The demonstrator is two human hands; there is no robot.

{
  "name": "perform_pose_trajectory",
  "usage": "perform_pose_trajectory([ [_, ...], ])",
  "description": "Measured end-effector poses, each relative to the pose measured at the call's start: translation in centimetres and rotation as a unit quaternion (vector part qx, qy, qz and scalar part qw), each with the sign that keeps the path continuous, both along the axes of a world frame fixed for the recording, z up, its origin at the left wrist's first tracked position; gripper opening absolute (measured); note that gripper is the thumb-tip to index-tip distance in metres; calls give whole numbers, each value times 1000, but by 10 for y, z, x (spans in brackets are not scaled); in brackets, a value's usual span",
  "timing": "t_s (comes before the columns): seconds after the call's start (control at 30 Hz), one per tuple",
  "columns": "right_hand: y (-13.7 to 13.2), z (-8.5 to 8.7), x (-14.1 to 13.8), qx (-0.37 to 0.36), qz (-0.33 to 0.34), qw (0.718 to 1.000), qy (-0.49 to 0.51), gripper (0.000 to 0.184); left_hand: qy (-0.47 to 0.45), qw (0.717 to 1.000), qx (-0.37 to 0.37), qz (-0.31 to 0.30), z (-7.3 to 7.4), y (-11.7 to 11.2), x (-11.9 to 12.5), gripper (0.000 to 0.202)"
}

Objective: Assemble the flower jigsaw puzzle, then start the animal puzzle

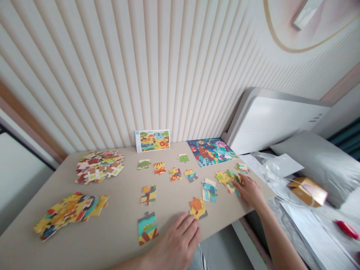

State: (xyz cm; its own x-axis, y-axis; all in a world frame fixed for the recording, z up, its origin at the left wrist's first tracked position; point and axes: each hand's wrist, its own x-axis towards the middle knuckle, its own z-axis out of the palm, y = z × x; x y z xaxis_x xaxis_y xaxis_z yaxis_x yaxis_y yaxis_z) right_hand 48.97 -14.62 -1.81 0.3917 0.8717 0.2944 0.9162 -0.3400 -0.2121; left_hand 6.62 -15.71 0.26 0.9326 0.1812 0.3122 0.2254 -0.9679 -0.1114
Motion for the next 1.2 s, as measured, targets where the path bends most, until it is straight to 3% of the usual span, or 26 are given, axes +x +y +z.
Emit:
perform_pose_trajectory([
  [0.17, -7, -7, 18, 32, 8, 998, 57, 64, 10, 1000, -12, 4, 1, -1, 0, 43],
  [0.4, -12, -4, 30, 118, -74, 987, 76, 66, 14, 1000, -21, 3, 1, -1, -1, 44],
  [0.83, -12, -18, 25, 69, -57, 996, 6, 54, 5, 1000, -4, -1, 4, -1, -1, 43],
  [1.07, -9, -22, 30, 64, -67, 996, -6, 57, -13, 996, 90, -8, 3, -3, -2, 41],
  [1.2, -11, -25, 34, 84, -75, 994, -1, 57, -32, 985, 165, -32, 14, -7, -5, 37],
])
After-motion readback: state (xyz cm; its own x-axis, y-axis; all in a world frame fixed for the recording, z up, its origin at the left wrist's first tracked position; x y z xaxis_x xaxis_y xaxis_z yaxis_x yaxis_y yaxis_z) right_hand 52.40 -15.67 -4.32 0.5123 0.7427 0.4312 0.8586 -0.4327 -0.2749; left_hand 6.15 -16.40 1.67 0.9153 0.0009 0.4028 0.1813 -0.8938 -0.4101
